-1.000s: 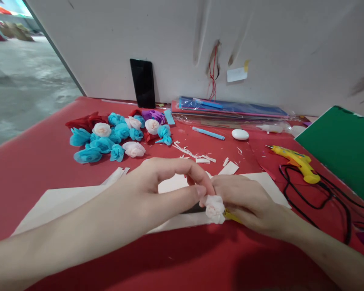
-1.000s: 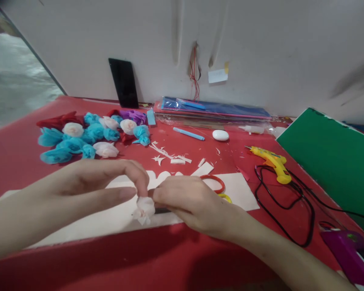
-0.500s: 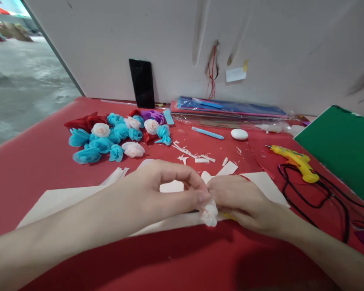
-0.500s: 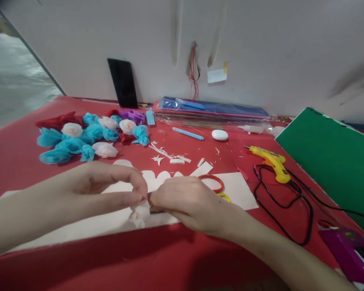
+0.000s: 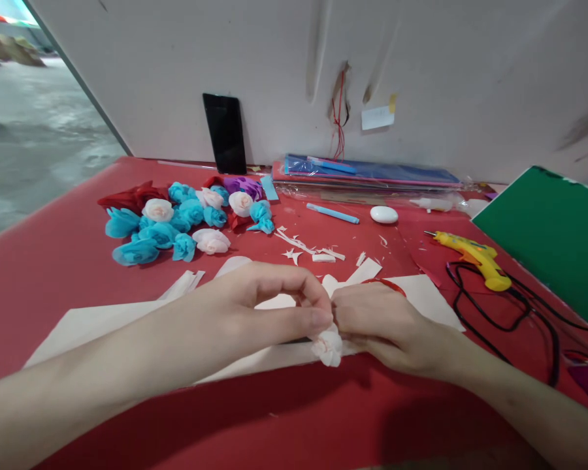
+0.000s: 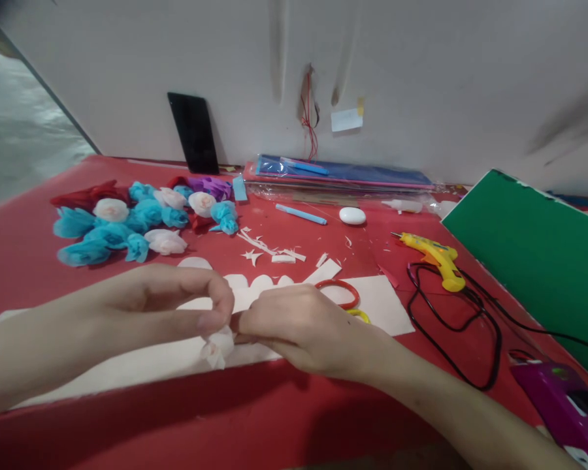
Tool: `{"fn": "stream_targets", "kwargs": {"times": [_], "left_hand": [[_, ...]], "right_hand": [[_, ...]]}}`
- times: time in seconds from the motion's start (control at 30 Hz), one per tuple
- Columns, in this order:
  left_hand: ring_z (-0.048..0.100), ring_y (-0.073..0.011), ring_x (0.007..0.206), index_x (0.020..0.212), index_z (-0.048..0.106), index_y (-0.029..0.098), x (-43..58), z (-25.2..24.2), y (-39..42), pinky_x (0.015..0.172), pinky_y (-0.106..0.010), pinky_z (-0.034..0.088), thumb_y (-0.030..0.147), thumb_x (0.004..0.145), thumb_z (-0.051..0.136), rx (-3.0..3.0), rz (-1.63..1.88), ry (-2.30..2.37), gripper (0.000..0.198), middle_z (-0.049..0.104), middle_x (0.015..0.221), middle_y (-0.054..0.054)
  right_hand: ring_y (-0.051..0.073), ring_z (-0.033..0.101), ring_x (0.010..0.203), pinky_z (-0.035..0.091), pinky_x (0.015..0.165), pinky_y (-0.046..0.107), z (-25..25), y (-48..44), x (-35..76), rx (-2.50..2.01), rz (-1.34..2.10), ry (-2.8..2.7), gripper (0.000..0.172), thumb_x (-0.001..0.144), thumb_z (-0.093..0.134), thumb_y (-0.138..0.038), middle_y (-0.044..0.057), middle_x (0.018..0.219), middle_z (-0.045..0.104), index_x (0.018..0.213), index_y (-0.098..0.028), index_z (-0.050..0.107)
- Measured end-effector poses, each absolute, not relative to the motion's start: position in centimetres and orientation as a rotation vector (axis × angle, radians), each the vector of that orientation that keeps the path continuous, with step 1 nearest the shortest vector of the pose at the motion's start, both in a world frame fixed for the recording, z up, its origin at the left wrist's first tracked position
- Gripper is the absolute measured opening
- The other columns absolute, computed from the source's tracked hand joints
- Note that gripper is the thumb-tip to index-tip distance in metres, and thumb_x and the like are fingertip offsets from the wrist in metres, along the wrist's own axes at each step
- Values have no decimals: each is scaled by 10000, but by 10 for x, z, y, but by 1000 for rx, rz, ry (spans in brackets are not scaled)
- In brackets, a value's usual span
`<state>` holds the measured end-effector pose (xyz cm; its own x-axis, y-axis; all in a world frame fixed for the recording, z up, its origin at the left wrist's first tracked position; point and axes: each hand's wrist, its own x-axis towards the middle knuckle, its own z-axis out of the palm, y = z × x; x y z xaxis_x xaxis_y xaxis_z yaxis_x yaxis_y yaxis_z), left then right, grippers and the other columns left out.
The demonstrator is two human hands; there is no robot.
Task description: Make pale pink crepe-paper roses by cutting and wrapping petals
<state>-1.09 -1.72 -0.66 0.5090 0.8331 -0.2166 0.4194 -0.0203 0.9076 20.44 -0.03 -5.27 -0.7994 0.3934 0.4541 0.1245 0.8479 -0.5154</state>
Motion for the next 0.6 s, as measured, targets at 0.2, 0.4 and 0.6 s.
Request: {"fn": "stream_targets", "kwargs": {"times": [0.2,0.4,0.6], "left_hand": [[689,-149,779,718,689,269,-8,-3,-19,723,-170,549,406,850,559,1592,485,1062,230,742,776,61],[709,-169,821,651,689,265,-6,-3,-17,820,-194,564,340,832,465,1605,505,1019,297,764,793,52],[693,-135,700,735,724,288,-12,-11,-16,631,-142,531,362,852,531,1740,417,1100,237,735,726,75]], "right_hand": [[105,583,667,423,596,192,-54,0,205,-375,658,-2457,347,1033,363,-128,3,707,630,764,-173,577],[110,597,677,466,658,198,-55,1,205,-396,736,-2488,295,1029,412,-156,14,737,658,825,-157,625],[107,633,695,478,714,182,-54,-2,205,-417,765,-2515,304,998,430,-86,20,728,683,797,-140,651]]}}
